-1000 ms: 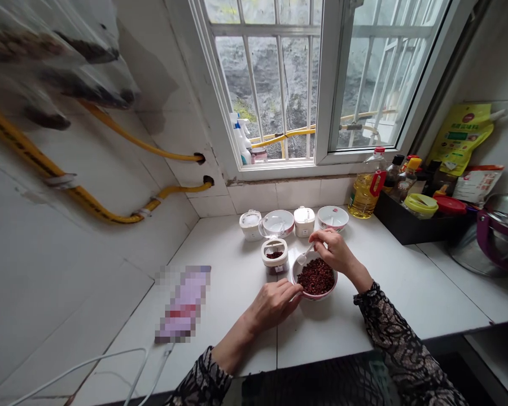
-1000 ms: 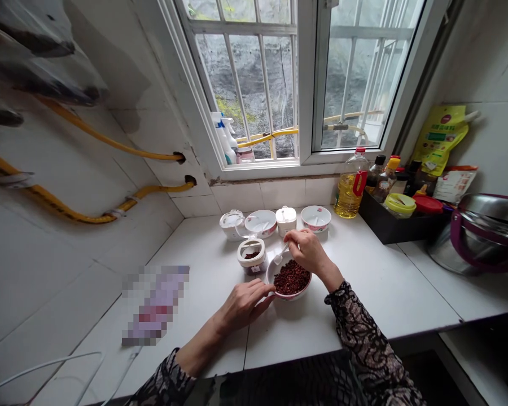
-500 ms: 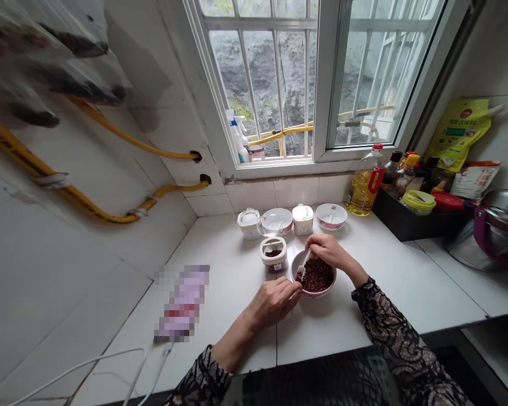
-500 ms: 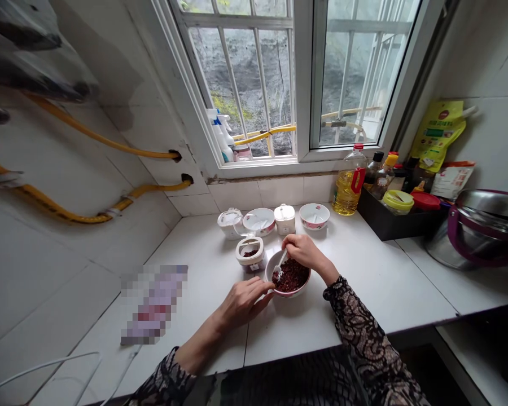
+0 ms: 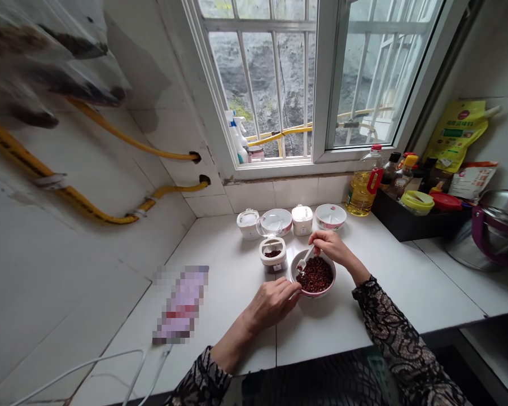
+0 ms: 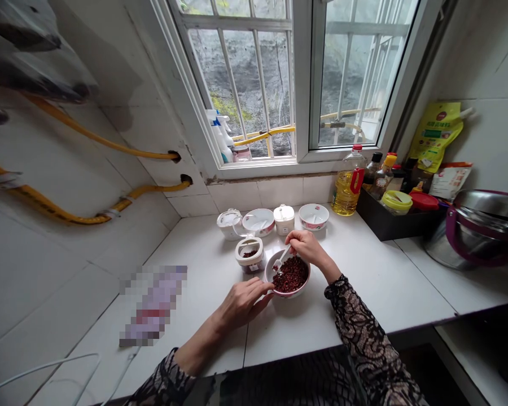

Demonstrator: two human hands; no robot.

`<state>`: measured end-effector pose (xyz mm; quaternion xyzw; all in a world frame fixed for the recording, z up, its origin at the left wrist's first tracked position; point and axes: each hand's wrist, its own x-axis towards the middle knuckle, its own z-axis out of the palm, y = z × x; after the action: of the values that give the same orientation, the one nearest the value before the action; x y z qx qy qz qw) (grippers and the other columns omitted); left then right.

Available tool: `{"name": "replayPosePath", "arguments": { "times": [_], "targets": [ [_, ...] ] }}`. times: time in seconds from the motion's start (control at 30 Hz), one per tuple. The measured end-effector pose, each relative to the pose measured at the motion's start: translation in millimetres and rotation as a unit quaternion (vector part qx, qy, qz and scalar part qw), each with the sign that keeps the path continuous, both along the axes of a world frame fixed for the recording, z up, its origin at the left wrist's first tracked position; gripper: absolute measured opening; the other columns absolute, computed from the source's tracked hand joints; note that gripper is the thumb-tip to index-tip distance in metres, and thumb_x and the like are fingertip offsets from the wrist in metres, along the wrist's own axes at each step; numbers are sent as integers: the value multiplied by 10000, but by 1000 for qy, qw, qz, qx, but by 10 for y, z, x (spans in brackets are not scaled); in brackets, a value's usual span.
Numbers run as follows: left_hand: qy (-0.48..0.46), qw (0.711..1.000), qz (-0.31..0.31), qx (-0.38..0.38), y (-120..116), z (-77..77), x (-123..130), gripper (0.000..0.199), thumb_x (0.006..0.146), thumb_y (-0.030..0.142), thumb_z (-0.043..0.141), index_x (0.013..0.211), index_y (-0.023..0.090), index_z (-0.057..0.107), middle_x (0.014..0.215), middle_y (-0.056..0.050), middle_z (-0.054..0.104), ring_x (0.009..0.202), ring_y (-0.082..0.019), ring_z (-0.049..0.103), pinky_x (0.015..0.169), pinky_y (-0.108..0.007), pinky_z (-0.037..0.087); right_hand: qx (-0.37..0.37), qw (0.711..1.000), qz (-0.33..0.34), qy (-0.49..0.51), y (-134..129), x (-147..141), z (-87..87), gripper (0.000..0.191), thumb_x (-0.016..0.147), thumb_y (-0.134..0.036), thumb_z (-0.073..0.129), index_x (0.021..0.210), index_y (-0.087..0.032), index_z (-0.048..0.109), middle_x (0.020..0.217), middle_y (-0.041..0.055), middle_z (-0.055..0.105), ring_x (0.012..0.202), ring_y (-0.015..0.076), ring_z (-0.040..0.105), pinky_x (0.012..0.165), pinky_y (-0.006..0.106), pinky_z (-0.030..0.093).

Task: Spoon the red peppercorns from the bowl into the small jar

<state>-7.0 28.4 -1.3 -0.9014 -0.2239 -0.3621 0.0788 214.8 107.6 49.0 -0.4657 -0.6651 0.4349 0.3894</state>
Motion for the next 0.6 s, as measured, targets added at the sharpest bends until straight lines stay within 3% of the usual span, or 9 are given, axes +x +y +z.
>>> {"name": "replayPosePath", "arguments": {
  "times": [0.33,0.47,0.6],
  "targets": [
    [-2,1000,-3,-9,0,-5,-2,88,973,168,489,991,160,575,710,-25,651,594,-135,601,524,-235,452,-11,999,-3,36,5,8,5,142,717,-129,520,706,-178,653,531,-27,641,500,115,576,550,224,472],
    [-4,1000,-6,-10,2,-5,2,89,978,173,484,991,161,571,714,-26,658,593,-137,603,521,-238,454,-30,994,-5,102,11,-47,-17,95,743,-223,586,760,-168,662,589,-4,682,498,111,575,535,232,477],
    [-2,1000,-5,-10,3,5,3,113,989,176,462,982,158,574,710,-29,661,588,-136,598,523,-240,454,4,988,-14,155,-31,-183,-45,214,779,-362,633,848,-161,664,682,34,724,513,107,575,544,242,480]
  ]
}}
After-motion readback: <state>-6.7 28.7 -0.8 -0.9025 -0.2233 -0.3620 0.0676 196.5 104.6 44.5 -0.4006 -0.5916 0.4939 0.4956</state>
